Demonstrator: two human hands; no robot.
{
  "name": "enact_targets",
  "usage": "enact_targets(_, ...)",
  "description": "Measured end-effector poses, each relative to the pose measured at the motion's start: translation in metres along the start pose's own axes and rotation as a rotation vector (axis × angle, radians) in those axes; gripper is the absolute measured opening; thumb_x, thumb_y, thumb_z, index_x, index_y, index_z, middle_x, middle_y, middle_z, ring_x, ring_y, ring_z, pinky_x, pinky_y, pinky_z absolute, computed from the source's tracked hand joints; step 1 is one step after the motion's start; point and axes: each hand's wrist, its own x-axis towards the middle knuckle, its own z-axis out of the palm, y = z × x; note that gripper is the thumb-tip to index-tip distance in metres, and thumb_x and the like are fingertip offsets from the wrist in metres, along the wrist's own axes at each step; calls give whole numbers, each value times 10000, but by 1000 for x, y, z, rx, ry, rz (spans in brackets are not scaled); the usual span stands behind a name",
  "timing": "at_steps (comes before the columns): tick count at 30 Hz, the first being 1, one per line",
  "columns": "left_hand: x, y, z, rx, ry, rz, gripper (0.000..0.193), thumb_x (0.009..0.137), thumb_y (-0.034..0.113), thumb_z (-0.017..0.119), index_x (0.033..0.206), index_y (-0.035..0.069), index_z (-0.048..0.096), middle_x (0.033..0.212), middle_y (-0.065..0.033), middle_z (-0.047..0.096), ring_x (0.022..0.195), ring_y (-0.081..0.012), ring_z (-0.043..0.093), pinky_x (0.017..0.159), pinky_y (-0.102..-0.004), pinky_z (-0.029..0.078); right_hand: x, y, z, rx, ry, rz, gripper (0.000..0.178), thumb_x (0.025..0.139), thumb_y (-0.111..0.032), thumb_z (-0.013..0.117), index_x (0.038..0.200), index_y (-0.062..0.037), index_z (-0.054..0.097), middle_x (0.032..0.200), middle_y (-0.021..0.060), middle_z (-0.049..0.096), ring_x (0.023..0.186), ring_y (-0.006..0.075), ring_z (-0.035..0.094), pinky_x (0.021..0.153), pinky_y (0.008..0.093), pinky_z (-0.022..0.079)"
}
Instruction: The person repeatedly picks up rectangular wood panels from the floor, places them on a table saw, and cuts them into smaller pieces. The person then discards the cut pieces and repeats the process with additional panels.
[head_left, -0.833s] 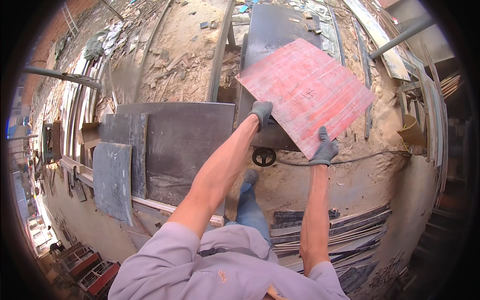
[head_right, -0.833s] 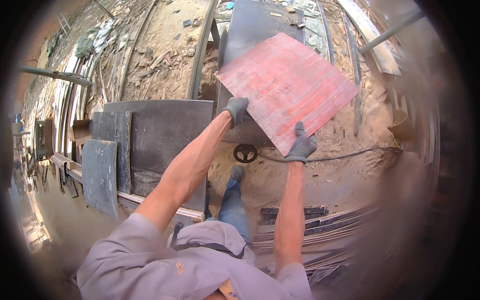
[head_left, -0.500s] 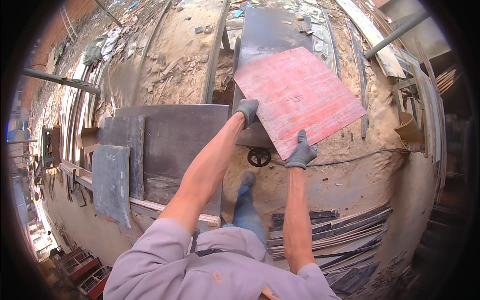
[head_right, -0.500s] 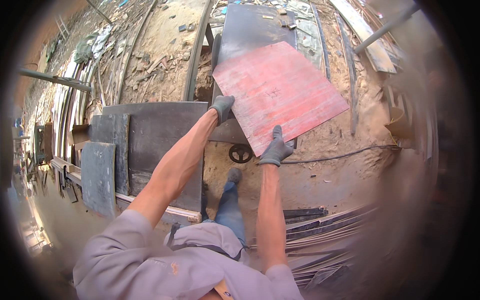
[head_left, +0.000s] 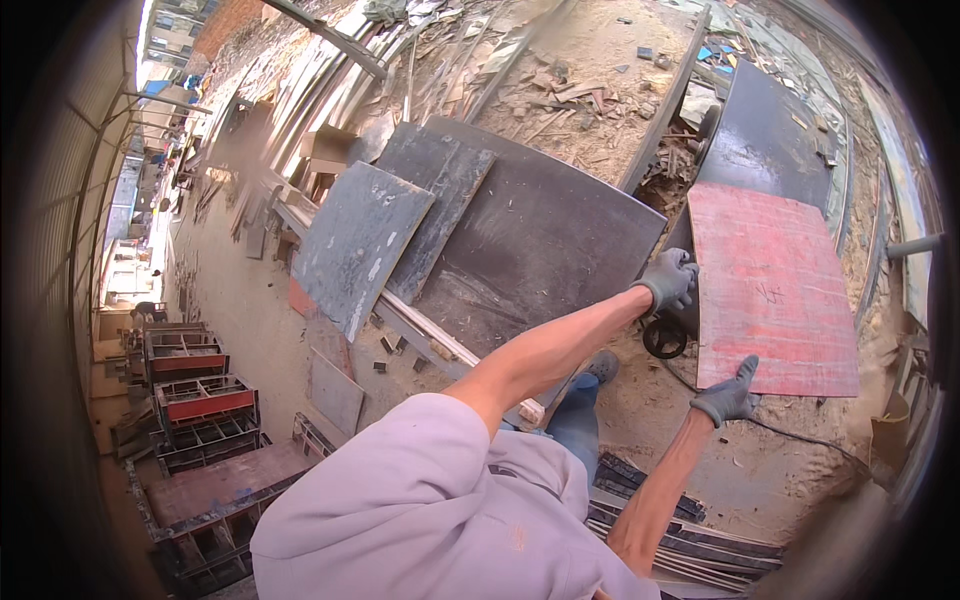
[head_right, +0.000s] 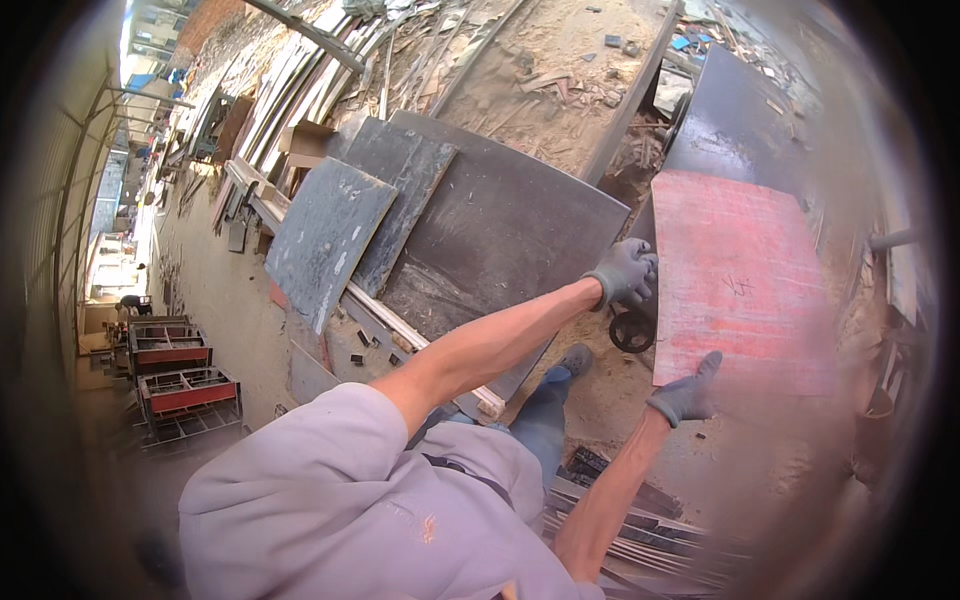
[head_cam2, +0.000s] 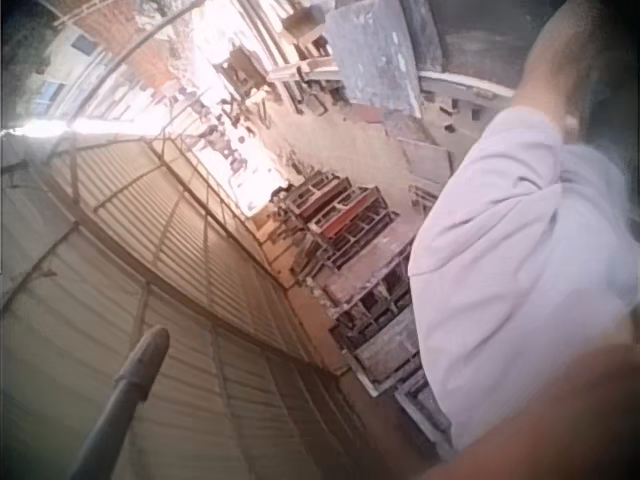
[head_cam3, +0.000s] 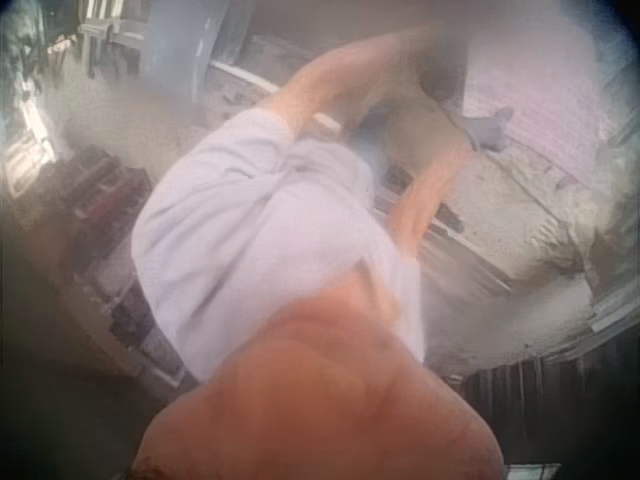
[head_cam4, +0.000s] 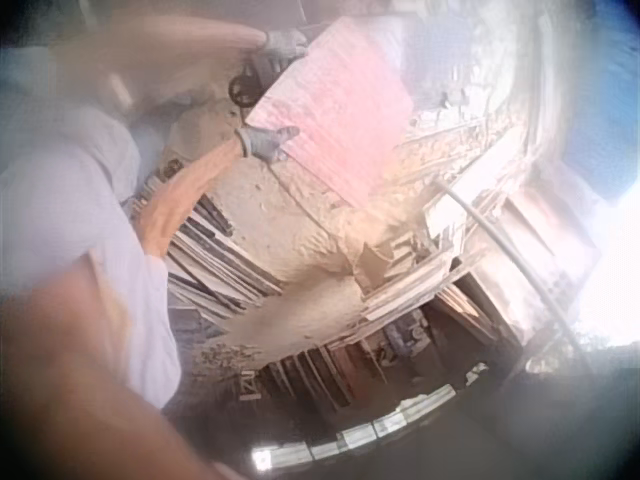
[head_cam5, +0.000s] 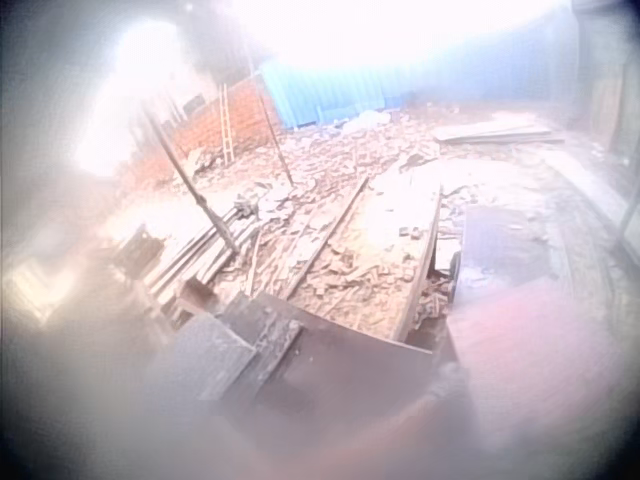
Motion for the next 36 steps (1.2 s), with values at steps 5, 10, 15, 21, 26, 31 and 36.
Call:
enact_targets(5,-144,-143,-192,126,656,338,467,956,76,664,1398,10,529,1030,-52,651,848,-109,617,753,-263,535,-69,3,-81,-78,-209,-294,422,905,-8,784,1260,104,586,1155,181,696,930,208,701,853,350,619)
enact_targets(10,-248,-220,-438,427,1589,-90,897,824,441,832,1472,-30,430,1412,-280,508,1242,-424,581,1051,-471,486,-169,-4,-89,-279,-451,-600,375,937,3,749,1252,80,562,1161,206,691,971,242,694,853,362,587)
enact_targets(15,-335,-334,-682,-450,1497,-428,672,848,472,785,1292,35,533,1317,-218,550,1102,-350,608,849,-473,529,-270,15,-64,-583,-890,-1355,294,882,5,732,1163,26,646,1069,210,692,949,407,678,818,480,552)
enact_targets(21,-284,-341,-683,-816,1080,7,72,987,176,728,1042,150,690,860,-3,709,627,-185,621,525,-329,518,-357,45,-54,-671,-1175,-1506,380,766,-7,713,1142,25,664,1066,198,708,937,390,690,801,445,563)
enact_targets(26,-228,-320,-634,-737,1331,104,196,856,42,832,930,96,658,808,-4,661,622,-147,590,521,-327,462,-425,68,10,-523,-1341,-1551,408,734,12,704,1141,27,665,1054,173,706,862,348,676,730,427,557)
enact_targets(31,-222,-209,-584,-356,1120,112,224,822,53,840,943,15,655,810,-63,695,623,-176,636,542,-348,494,-495,102,68,-542,-1474,-1672,386,763,-107,691,1136,-14,648,1082,131,659,931,302,647,745,414,526)
enact_targets(36,-268,-213,-616,-356,812,79,132,972,169,705,1009,52,658,779,-74,711,608,-204,684,488,-360,541,-539,177,78,-674,-1657,-1763,294,825,-191,677,1098,-80,667,1091,101,641,1020,280,611,800,422,497)
